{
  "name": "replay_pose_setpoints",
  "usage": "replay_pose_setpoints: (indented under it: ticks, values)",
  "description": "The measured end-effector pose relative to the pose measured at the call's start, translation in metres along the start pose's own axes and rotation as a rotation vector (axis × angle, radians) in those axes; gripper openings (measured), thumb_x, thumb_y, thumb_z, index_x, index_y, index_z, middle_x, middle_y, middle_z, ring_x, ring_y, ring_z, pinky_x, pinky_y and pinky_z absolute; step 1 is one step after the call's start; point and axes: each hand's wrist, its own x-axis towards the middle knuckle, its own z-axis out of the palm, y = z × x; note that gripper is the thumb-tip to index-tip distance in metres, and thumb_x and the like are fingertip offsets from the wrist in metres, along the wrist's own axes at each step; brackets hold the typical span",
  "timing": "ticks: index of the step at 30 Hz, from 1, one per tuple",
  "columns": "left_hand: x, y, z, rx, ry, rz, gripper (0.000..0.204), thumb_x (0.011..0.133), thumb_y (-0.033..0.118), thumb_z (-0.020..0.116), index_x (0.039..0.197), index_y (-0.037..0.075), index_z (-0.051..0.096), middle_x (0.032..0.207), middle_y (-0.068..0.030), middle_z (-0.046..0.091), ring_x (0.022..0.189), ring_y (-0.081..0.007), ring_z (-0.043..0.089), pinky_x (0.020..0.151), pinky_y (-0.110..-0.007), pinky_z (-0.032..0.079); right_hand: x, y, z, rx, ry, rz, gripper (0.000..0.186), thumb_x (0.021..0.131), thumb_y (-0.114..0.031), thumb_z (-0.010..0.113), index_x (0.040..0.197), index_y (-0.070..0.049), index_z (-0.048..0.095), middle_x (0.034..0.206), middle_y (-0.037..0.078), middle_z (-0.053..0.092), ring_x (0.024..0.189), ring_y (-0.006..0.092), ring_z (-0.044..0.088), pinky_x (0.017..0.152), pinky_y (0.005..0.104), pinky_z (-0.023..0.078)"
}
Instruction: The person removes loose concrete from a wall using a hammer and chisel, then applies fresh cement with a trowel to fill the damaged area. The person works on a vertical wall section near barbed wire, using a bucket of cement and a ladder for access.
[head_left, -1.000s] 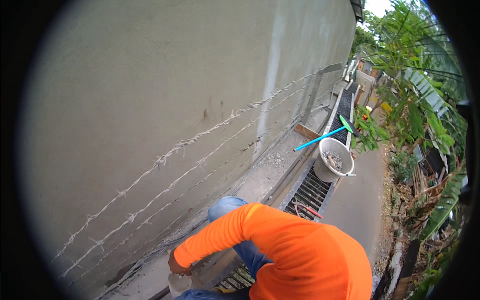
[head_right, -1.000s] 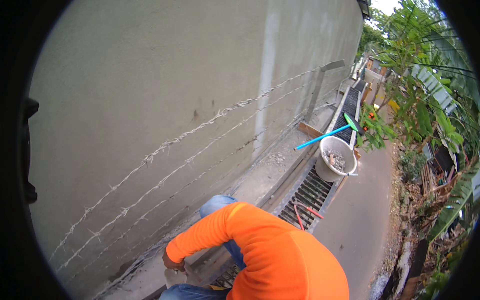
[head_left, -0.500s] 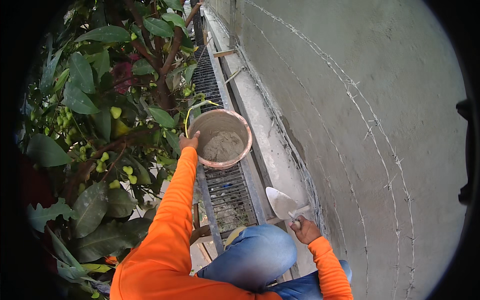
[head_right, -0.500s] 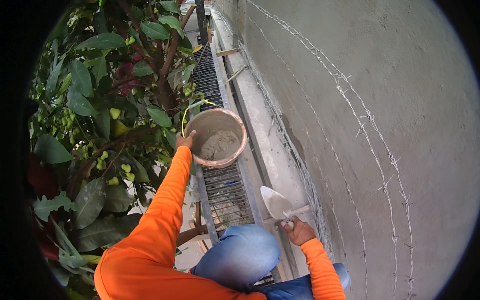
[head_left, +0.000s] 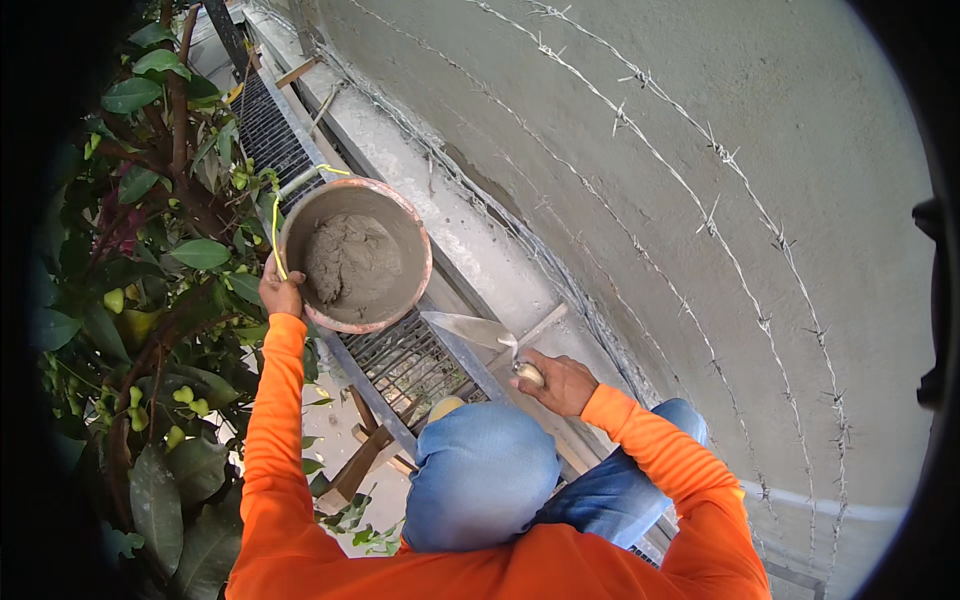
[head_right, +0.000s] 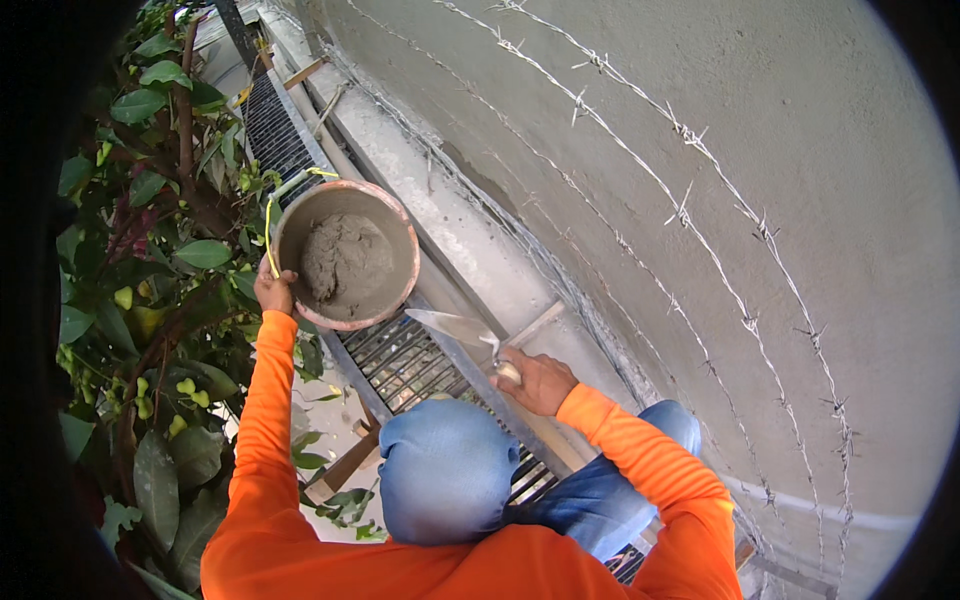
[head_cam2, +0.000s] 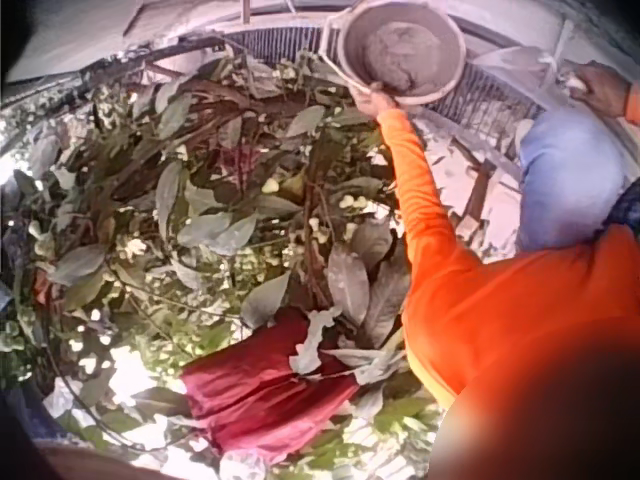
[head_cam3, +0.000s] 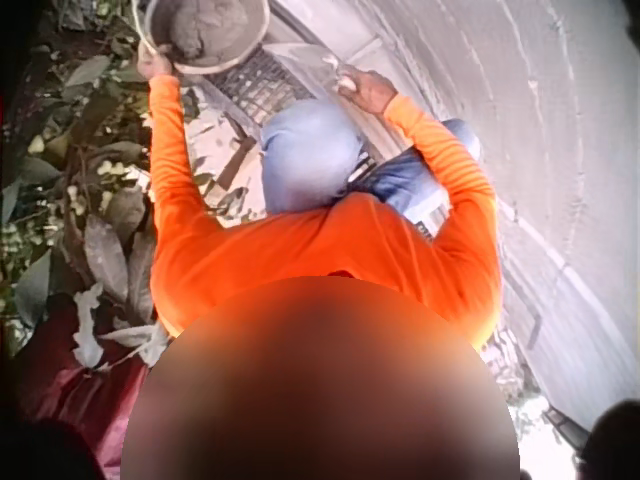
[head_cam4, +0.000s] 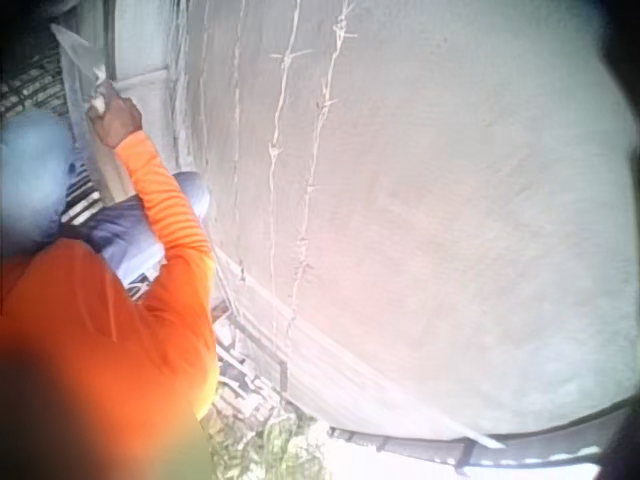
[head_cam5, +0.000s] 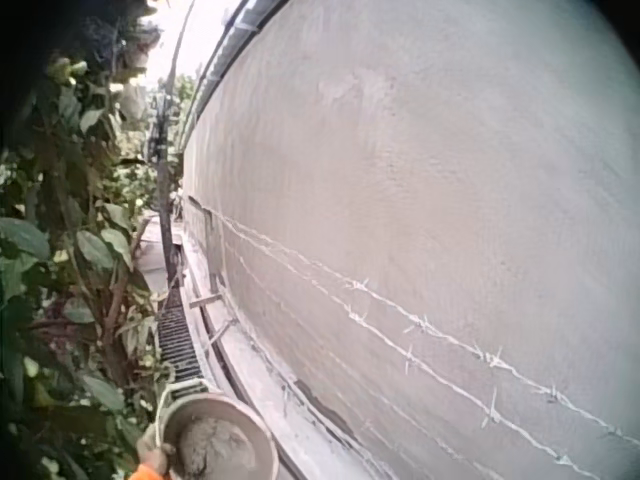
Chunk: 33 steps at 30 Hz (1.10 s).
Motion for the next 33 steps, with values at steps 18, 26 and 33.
replay_pose_setpoints:
  ticks: [18, 26, 33]
  values:
    - [-0.055, 0.065, 0.09, 0.145, -0.412, -0.003, 0.055, 0.081, -0.015, 0.061, 0.136, -0.007, 0.056, 0.139, -0.0121, 0.06, 0.13, -0.0197, 0.054, 0.114, -0.031, 0.035, 0.115, -0.043, -0.005, -0.466, 0.015, -0.268, 0.041, 0.092, -0.021, 0.055, 0.133, -0.012, 0.057, 0.101, 0.015, 0.068, 0.101, 0.0341, 0.066, 0.083, 0.0487, 0.052]
    - [-0.056, 0.056, 0.104, 0.274, -0.349, 0.086, 0.054, 0.084, -0.014, 0.06, 0.138, -0.007, 0.054, 0.138, -0.0107, 0.06, 0.131, -0.0186, 0.053, 0.113, -0.03, 0.034, 0.102, -0.051, 0.039, -0.467, 0.06, -0.143, 0.045, 0.091, -0.02, 0.061, 0.135, -0.021, 0.06, 0.097, 0.013, 0.067, 0.088, 0.0328, 0.068, 0.082, 0.0447, 0.054]
    - [-0.055, 0.059, 0.102, 0.248, -0.317, 0.053, 0.051, 0.087, -0.01, 0.062, 0.137, -0.006, 0.056, 0.138, -0.0115, 0.06, 0.131, -0.0192, 0.053, 0.112, -0.03, 0.035, 0.134, -0.058, 0.013, 0.294, -0.425, 0.107, 0.056, 0.093, -0.043, 0.066, 0.136, -0.01, 0.057, 0.099, 0.024, 0.071, 0.089, 0.0455, 0.068, 0.08, 0.0495, 0.053]
